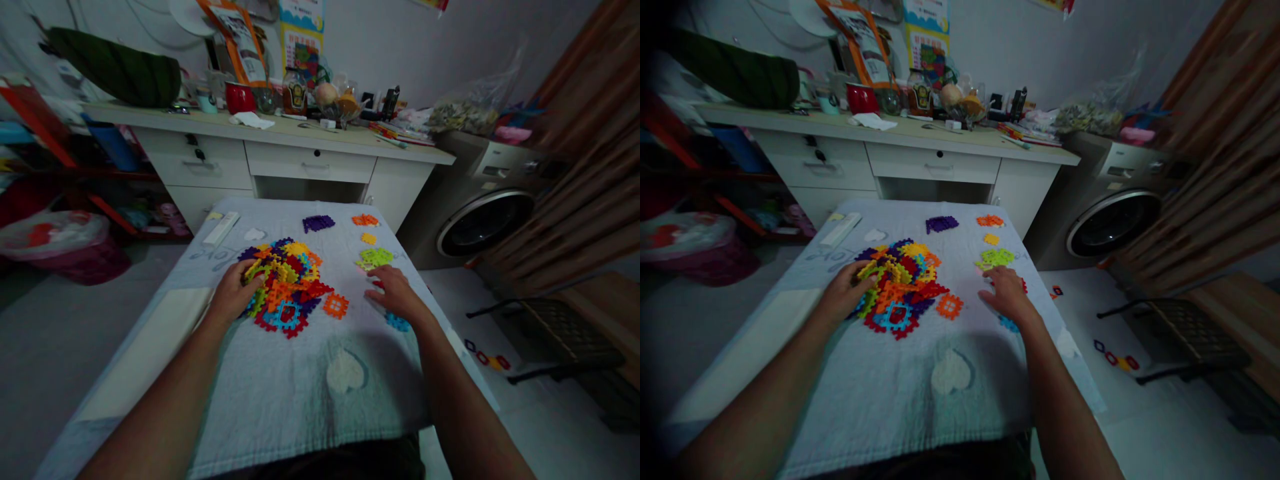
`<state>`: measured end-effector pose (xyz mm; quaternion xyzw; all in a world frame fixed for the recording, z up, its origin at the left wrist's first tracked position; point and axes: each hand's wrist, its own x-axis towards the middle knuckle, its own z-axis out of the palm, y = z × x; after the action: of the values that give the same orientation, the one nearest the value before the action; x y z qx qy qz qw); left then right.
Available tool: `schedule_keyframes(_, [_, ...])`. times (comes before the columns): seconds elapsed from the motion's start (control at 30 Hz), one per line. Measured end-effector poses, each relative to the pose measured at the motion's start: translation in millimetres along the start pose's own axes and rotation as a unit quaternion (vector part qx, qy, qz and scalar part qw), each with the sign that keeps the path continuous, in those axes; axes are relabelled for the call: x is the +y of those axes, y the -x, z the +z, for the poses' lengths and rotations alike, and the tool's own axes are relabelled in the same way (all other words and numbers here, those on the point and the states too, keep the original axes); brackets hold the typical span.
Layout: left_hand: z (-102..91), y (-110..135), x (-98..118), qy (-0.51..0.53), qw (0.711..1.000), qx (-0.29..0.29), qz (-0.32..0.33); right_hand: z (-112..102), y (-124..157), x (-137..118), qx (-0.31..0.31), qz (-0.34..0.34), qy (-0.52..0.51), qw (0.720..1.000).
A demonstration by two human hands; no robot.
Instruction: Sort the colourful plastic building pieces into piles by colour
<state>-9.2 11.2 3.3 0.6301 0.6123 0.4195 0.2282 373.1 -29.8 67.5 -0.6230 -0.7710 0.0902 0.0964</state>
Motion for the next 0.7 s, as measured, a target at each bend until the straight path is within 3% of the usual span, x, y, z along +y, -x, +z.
schedule_keyframes(0.1, [1.1,0,-3,0.004,1.0,0.002,0.004,6,2,-39,-0.068,-0.109,-0.04,0.991])
schedule_keyframes(0.27, [1.8,-1,-8,0.009,1.0,0.001,0.004,25,4,-66,-0.091,-0.108,-0.036,0.989])
schedule_keyframes(0.43, [0.7,0,-3,0.001,1.0,0.008,0.014,16,2,-52,-0.08,-0.115,-0.102,0.985])
schedule_keyframes(0.57, [-0.4,0,0,-0.009,1.0,0.005,0.014,-3,-17,-24,-0.017,-0.124,-0.148,0.981])
schedule_keyframes(0.7, [0.6,-1,-5,-0.011,1.0,0.006,0.017,-15,-59,14,0.037,-0.026,-0.245,0.968])
